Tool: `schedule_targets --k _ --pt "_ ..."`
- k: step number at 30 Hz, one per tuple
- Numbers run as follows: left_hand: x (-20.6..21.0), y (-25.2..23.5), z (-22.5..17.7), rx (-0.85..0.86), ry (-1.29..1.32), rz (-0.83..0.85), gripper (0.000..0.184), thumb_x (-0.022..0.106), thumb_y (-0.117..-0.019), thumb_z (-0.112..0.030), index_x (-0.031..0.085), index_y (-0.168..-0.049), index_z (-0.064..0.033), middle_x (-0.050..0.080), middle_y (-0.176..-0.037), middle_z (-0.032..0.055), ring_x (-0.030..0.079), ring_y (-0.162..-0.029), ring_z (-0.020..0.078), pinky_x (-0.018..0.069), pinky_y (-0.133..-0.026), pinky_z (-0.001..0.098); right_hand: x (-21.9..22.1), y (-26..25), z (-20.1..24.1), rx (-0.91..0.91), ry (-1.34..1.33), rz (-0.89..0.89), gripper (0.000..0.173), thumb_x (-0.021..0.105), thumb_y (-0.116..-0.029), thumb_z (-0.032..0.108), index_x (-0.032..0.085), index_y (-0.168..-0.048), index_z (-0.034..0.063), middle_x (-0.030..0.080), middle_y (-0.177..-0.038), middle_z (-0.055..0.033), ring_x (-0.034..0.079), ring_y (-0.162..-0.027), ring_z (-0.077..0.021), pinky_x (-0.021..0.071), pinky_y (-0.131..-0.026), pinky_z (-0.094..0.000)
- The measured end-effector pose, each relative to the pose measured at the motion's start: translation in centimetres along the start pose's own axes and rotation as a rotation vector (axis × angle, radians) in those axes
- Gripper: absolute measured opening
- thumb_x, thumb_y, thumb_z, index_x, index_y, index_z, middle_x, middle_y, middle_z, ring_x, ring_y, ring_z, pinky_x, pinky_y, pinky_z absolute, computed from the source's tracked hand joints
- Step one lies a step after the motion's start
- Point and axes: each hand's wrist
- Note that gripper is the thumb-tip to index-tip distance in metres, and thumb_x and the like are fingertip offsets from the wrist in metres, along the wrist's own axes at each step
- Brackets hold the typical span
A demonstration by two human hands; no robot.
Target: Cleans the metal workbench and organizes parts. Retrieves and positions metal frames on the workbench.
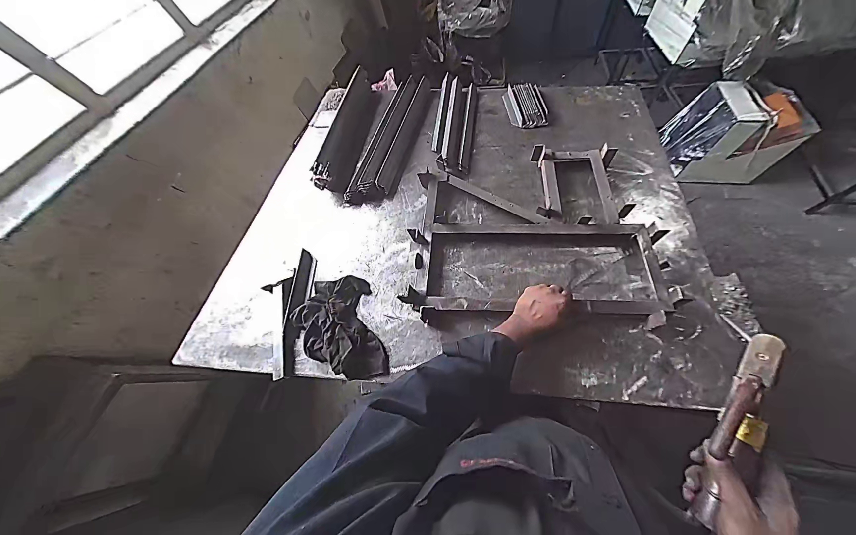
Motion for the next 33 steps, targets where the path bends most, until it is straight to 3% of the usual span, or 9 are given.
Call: schedule_targets --k 6,11,16,18,20,25,29,33 --pt "-0.9 0.9 1.6 -0.061 -0.005 -0.038 0.054 0.055 -0.1001 -0.051 0.069 -0.113 -0.0012 0.07 -0.118 0.0203 0.067 -0.115 0.0382 0.0531 -0.091 0.0596 -2.5 -1.4 0.1 -0.042 -0.025 0.083 0.077 0.056 -0.0997 0.017 0.011 -0.161 0.0066 0.061 -0.089 -0.0075 0.059 -0.049 -0.0134 0.0554 -0.042 -0.0303" --pt "0.0 0.8 3.9 -0.091 -0.107 -0.075 0.05 0.056 -0.1002 -0.054 0.072 -0.11 -0.0076 0.072 -0.113 0.0152 0.069 -0.108 0.0355 0.0553 -0.086 0.0585 -5.2 -2.6 0.1 -0.068 -0.015 0.128 0.086 0.061 -0.0962 0.015 0.01 -0.165 0.0132 0.062 -0.098 -0.0084 0.058 -0.051 -0.0138 0.0546 -0.042 -0.0299" --pt "0.7 -0.3 6.2 -0.074 -0.188 -0.146 0.029 0.063 -0.0981 -0.033 0.072 -0.109 -0.0081 0.072 -0.11 0.014 0.069 -0.106 0.0342 0.056 -0.087 0.056 -6.1 -3.8 -0.5 -0.1 -0.021 0.178 0.082 0.061 -0.0954 0.019 0.015 -0.162 0.007 0.062 -0.096 -0.0071 0.065 -0.059 -0.0154 0.0595 -0.049 -0.0313" --pt "0.1 -0.7 5.8 -0.078 -0.175 -0.129 0.032 0.063 -0.0975 -0.037 0.072 -0.108 -0.0088 0.072 -0.111 0.0129 0.069 -0.107 0.0327 0.0555 -0.089 0.0553 -5.9 -4.1 -0.5 -0.135 0.034 0.184 0.084 0.061 -0.095 0.019 0.013 -0.163 0.0067 0.064 -0.103 -0.0091 0.068 -0.064 -0.0162 0.0615 -0.052 -0.033" --pt "0.4 -0.4 5.8 -0.068 -0.164 -0.146 0.034 0.066 -0.0949 -0.042 0.073 -0.104 -0.0101 0.073 -0.108 0.0113 0.07 -0.105 0.031 0.0556 -0.088 0.0548 -5.4 -4.0 -0.3 -0.123 0.08 0.183 0.086 0.06 -0.0929 0.018 0.012 -0.164 0.011 0.063 -0.107 -0.0113 0.066 -0.062 -0.0163 0.0586 -0.047 -0.0334" --pt "-0.7 0.6 5.5 -0.112 -0.111 -0.091 0.052 0.058 -0.096 -0.06 0.074 -0.106 -0.0122 0.074 -0.111 0.0108 0.069 -0.11 0.0311 0.0536 -0.093 0.0554 -2.0 -2.9 0.0 -0.038 -0.04 0.11 0.071 0.055 -0.1001 0.024 0.022 -0.162 0.012 0.064 -0.09 -0.0064 0.062 -0.053 -0.0148 0.0548 -0.043 -0.0296" --pt "-1.2 1.5 4.4 -0.105 -0.116 -0.096 0.035 0.066 -0.0961 -0.043 0.074 -0.11 -0.0115 0.073 -0.111 0.0129 0.07 -0.108 0.0339 0.0552 -0.089 0.0586 0.2 -1.9 0.4 0.047 -0.103 0.049 0.066 0.053 -0.1025 0.025 0.026 -0.162 0.0151 0.065 -0.088 -0.0061 0.062 -0.054 -0.0156 0.0552 -0.043 -0.0307" --pt "-1.2 1.4 4.1 -0.111 -0.133 -0.128 0.033 0.064 -0.0967 -0.037 0.073 -0.109 -0.0073 0.074 -0.11 0.017 0.07 -0.108 0.0371 0.0538 -0.091 0.0608 1.1 -1.2 -0.4 0.068 -0.086 0.02 0.067 0.054 -0.1027 0.023 0.025 -0.163 0.0133 0.067 -0.094 -0.0084 0.063 -0.057 -0.0165 0.0561 -0.045 -0.031"
Point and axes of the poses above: each hand's wrist, its own y-axis away from the middle knuckle, its own x-axis out of the palm, z = x × y
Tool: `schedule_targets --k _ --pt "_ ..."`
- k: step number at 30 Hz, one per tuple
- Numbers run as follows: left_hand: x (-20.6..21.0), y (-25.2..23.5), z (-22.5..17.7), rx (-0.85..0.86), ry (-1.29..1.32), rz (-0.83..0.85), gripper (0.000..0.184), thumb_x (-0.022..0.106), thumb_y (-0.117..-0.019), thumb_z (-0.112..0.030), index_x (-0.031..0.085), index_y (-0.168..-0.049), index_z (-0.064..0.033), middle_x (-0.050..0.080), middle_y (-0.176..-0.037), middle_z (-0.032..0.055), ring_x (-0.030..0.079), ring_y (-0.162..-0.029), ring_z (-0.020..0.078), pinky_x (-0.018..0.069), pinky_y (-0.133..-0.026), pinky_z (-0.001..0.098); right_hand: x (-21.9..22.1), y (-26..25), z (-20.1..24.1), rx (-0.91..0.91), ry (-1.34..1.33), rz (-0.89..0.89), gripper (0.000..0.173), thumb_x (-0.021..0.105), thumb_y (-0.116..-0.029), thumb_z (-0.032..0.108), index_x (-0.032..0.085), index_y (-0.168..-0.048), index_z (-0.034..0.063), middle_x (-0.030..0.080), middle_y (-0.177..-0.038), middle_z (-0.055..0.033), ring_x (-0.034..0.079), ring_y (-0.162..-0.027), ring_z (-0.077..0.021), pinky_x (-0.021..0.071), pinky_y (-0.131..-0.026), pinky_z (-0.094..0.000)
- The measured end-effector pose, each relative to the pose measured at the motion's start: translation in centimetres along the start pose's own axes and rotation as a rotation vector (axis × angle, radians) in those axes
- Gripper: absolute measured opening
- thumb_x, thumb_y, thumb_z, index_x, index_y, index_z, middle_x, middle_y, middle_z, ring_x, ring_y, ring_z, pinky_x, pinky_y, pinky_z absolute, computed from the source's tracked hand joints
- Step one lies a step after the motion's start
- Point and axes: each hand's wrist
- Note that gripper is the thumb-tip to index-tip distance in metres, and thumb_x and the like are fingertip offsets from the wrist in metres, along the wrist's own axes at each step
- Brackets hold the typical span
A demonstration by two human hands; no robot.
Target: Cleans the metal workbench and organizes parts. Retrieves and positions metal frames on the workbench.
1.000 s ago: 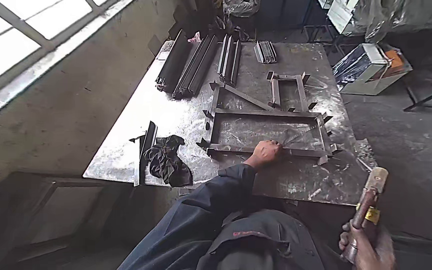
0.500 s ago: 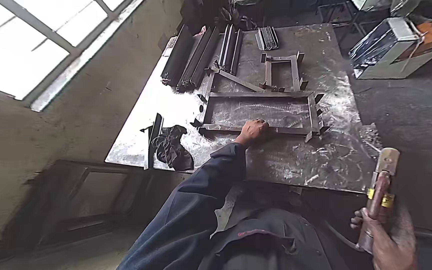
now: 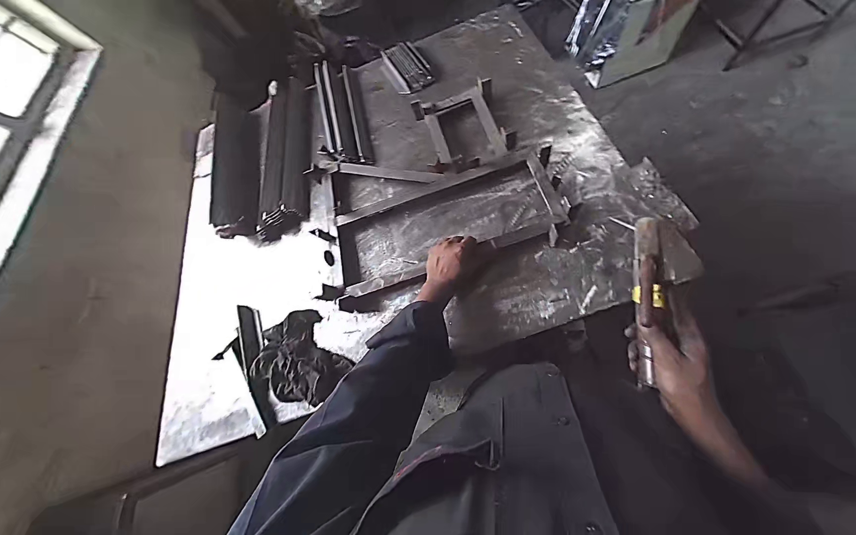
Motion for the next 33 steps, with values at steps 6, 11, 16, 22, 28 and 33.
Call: schedule_targets --k 6,11,16,22,28,33 --pt "1.1 -0.3 0.0 -0.01 -0.044 -0.055 0.036 0.061 -0.0975 -0.042 0.073 -0.107 -0.0092 0.075 -0.107 0.0155 0.072 -0.104 0.0359 0.0546 -0.088 0.0598 1.3 -0.2 -0.8 0.014 -0.006 0.007 0.065 0.056 -0.1039 0.025 0.029 -0.162 0.0157 0.068 -0.094 -0.0094 0.064 -0.056 -0.0179 0.0571 -0.046 -0.0325" --pt "1.4 -0.6 0.2 -0.003 -0.068 -0.025 0.045 0.064 -0.0947 -0.056 0.072 -0.106 -0.0126 0.074 -0.105 0.0129 0.071 -0.103 0.0345 0.0548 -0.086 0.0599 3.0 -1.6 -0.7 0.064 -0.06 0.022 0.063 0.054 -0.1061 0.023 0.027 -0.163 0.0205 0.065 -0.088 -0.0086 0.063 -0.056 -0.0171 0.0566 -0.048 -0.0322" --pt "1.7 -0.7 0.3 -0.001 -0.093 -0.036 0.044 0.064 -0.0962 -0.054 0.072 -0.111 -0.0133 0.074 -0.108 0.0128 0.071 -0.105 0.0345 0.0549 -0.087 0.0594 3.7 -1.8 -1.7 0.061 0.006 0.017 0.064 0.053 -0.1066 0.024 0.024 -0.163 0.0181 0.064 -0.091 -0.0086 0.063 -0.057 -0.016 0.0567 -0.049 -0.0319" --pt "1.6 -0.2 0.2 0.045 -0.07 -0.077 0.039 0.067 -0.0963 -0.048 0.072 -0.112 -0.0126 0.072 -0.109 0.0138 0.069 -0.106 0.0348 0.0541 -0.09 0.0579 4.1 -2.0 -1.6 0.054 0.094 0.028 0.066 0.055 -0.1062 0.025 0.023 -0.164 0.0224 0.064 -0.094 -0.0093 0.061 -0.057 -0.0145 0.0553 -0.049 -0.0309" --pt "1.5 -0.3 0.2 0.037 -0.086 -0.079 0.038 0.066 -0.0961 -0.048 0.073 -0.112 -0.0143 0.072 -0.107 0.0126 0.069 -0.105 0.033 0.0541 -0.091 0.0563 4.3 -2.6 -2.1 0.075 0.13 0.038 0.066 0.054 -0.1067 0.029 0.023 -0.164 0.025 0.065 -0.097 -0.0095 0.062 -0.057 -0.0147 0.0556 -0.05 -0.0316" --pt "1.4 -0.3 0.1 0.022 -0.086 -0.051 0.036 0.065 -0.0969 -0.046 0.072 -0.114 -0.0152 0.072 -0.11 0.0121 0.069 -0.108 0.033 0.0537 -0.092 0.0566 4.4 -2.8 -2.2 0.081 0.125 0.04 0.066 0.055 -0.1066 0.029 0.023 -0.164 0.0266 0.066 -0.097 -0.0094 0.062 -0.058 -0.015 0.0564 -0.051 -0.0318"
Point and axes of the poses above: each hand's wrist, its own y-axis away from the middle knuckle, its own x-axis out of the palm, z = x × y
